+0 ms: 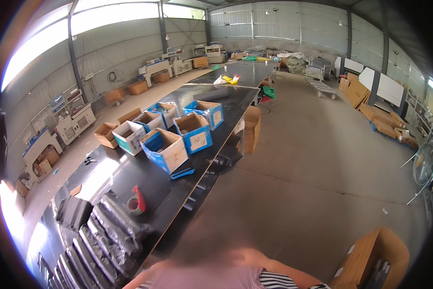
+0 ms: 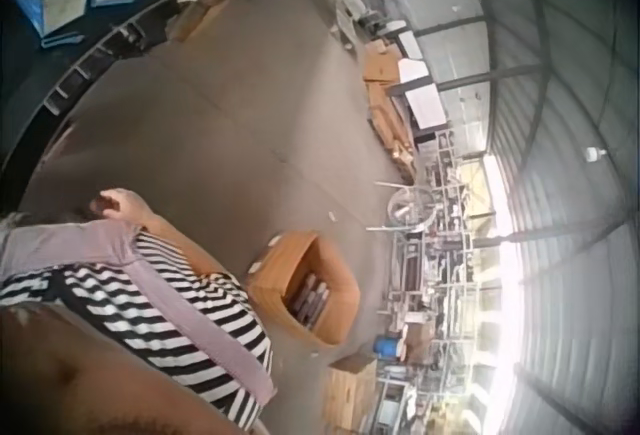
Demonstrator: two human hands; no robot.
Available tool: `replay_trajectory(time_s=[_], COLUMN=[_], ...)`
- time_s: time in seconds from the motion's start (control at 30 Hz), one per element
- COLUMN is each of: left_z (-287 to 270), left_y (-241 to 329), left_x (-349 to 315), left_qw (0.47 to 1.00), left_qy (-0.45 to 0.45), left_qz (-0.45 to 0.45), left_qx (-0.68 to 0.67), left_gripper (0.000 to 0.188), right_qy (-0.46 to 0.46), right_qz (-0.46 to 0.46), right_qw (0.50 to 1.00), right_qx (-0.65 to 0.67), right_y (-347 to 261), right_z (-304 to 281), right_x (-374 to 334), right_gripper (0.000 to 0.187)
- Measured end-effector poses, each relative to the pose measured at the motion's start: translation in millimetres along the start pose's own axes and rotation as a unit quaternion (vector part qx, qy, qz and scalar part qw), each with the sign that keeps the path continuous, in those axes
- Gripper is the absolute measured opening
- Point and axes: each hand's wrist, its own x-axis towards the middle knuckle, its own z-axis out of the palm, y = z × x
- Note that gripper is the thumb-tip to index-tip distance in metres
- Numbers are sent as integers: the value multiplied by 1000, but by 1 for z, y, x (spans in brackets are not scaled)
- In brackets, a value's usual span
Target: The person peels labels from a roll and applies them to a series of black packaged items on a long table, then reviews a list on a clipboard and continues labeling.
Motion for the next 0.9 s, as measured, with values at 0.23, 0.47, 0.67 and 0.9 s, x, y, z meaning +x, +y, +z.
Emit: replay_trajectory(time_s=[0.23,0.47,0.67,0.9], left_z=[-120,-307,-351,-373], left_y=[16,124,86,129], left_x=[206,315,351,333], left_qw=[980,975,989,947], left_qy=[16,-25,72,131], left_qz=[196,188,129,-142], left_qx=[27,112,6,-258], left_gripper=[57,56,52,47], right_qy=[14,181,263,120], right_qz=[151,97,-36,-208], right_qw=[988,979,964,906], right_qx=[7,11,-31,-350], right_y=[48,58,92,41], right_z=[-97,-241,-399,-550], right_x=[97,222,414,726], right_gripper=[56,46,35,70])
